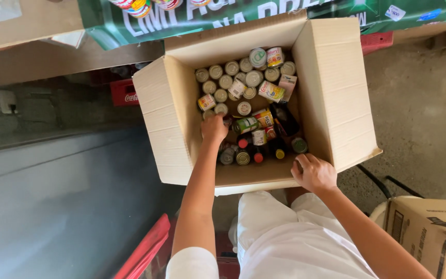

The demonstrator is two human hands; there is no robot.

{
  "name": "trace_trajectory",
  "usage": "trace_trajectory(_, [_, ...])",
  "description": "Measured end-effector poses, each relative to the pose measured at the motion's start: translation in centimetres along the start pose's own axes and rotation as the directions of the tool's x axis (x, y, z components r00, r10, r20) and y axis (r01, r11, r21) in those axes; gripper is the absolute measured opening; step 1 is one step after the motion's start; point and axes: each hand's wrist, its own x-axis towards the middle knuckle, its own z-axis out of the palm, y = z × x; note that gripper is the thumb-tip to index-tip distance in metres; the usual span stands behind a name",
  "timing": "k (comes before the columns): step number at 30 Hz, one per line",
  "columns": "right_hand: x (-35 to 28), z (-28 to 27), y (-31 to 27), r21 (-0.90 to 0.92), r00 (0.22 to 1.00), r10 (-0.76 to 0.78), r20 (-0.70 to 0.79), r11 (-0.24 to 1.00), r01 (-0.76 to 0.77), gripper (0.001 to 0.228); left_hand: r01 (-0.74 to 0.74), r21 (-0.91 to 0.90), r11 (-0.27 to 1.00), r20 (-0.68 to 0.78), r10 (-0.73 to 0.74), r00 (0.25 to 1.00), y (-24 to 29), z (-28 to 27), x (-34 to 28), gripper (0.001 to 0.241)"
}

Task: Stock canned goods and bottled sauces from a cardboard box onto grocery store shelves.

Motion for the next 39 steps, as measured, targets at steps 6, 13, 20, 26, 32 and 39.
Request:
trace_trajectory(6, [0.2,-0.1,-0.1,-0.008,0.999,-0.009,-0.039,1.0,0.009,0.013,0.06,0.088,0.994,0.053,-0.065,0.997,-1.1,2.6,1.8,0.047])
trace_trajectory(13, [0.3,0.0,0.1,-0.003,0.999,-0.029,-0.046,1.0,0.028,0.012,0.116,-0.024,0.993,0.146,-0.111,0.983,-3.0,5.3,3.9,0.044])
trace_trajectory(20, [0.5,-0.6,-0.3,-0.008,0.998,-0.045,-0.051,0.999,0.045,0.013,0.04,-0.055,0.998,0.037,-0.038,0.999,-3.6,5.6,4.1,0.034])
trace_trajectory(26, [0.4,-0.6,-0.4,-0.002,0.997,-0.053,-0.061,0.999,0.053,0.014,-0.058,-0.037,0.998,0.038,0.059,0.998,-0.2,3.1,1.3,0.034])
trace_trajectory(32, [0.4,-0.4,-0.3,-0.006,0.992,-0.067,-0.106,0.998,0.066,0.013,-0.021,-0.121,0.992,-0.009,0.02,1.0,0.7,2.0,-1.2,0.04])
trace_trajectory(39, [0.1,-0.3,-0.4,-0.011,0.995,-0.051,-0.081,0.999,0.051,0.014,-0.005,-0.307,0.952,-0.16,-0.047,0.986,-0.4,0.1,-3.4,0.035])
